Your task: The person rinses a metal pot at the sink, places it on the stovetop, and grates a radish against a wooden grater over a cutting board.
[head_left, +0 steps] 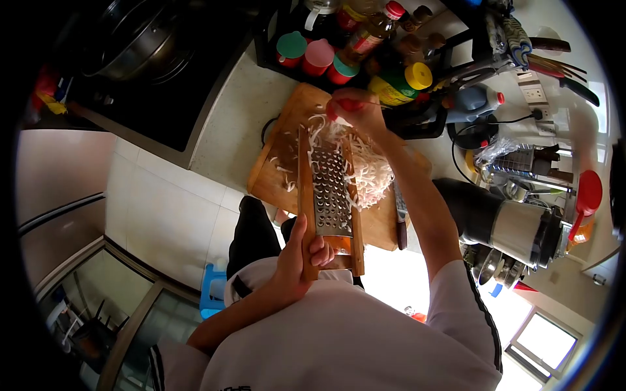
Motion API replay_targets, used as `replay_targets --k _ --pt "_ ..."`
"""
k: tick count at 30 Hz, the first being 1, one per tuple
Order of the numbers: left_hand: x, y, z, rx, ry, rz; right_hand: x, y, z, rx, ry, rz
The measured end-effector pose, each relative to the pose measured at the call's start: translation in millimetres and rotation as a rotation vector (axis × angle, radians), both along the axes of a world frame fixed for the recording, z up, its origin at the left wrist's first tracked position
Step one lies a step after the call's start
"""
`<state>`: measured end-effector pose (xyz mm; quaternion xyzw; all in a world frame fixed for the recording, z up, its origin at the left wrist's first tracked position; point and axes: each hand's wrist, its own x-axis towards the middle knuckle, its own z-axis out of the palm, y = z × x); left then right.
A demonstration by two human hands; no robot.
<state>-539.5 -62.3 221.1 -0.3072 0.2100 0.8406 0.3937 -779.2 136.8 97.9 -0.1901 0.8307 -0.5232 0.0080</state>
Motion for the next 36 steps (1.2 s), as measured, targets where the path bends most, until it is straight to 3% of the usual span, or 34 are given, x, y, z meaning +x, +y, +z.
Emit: replay_targets --k 2,4,6,11,14,15,17,19,22,26,29,31,34,36 --pt "2 -1 -1 -0.002 -0.006 0.007 -1 9 -7 0.007 -0.066 -0.032" --pt "4 -3 -4 0.009 -0.002 0.021 18 21 20 0.105 -0.085 -0.141" --pt "3 -4 -3 0.035 0.013 0.042 34 55 -1 0.236 0.159 -0.295" --pt "1 -3 -4 0.057 0.032 0.046 79 112 -1 0.278 -0.245 -0.299" --pt "2 0 -8 0.033 0.013 0.041 72 74 25 0.199 -0.312 -0.444" --pt "2 0 -9 0.018 0.002 0.037 64 67 19 0.047 -0.292 -0.370" --pt "2 -1 -9 0.001 -0.014 0.033 42 49 6 0.083 -0.052 -0.243" --pt "3 -2 -7 0.001 -0.027 0.035 25 20 17 0.084 -0.019 -0.172" --pt "2 -2 -1 -0.026 0.028 0.045 7 6 11 0.027 -0.029 -0.125" --pt "-2 -3 2 -0.012 0.029 0.066 17 40 7 0.229 -0.094 -0.112" --pt "-2 2 -8 0.017 0.010 0.087 48 78 9 0.298 -0.250 -0.256" --pt "-6 8 -19 0.055 0.022 0.095 66 100 11 0.214 -0.451 -0.395" --pt "-12 21 -35 0.117 -0.002 0.145 93 97 51 -0.387 -0.665 -0.589" --pt "-5 35 -58 0.186 -0.067 0.198 109 92 66 -0.495 -0.685 -0.500"
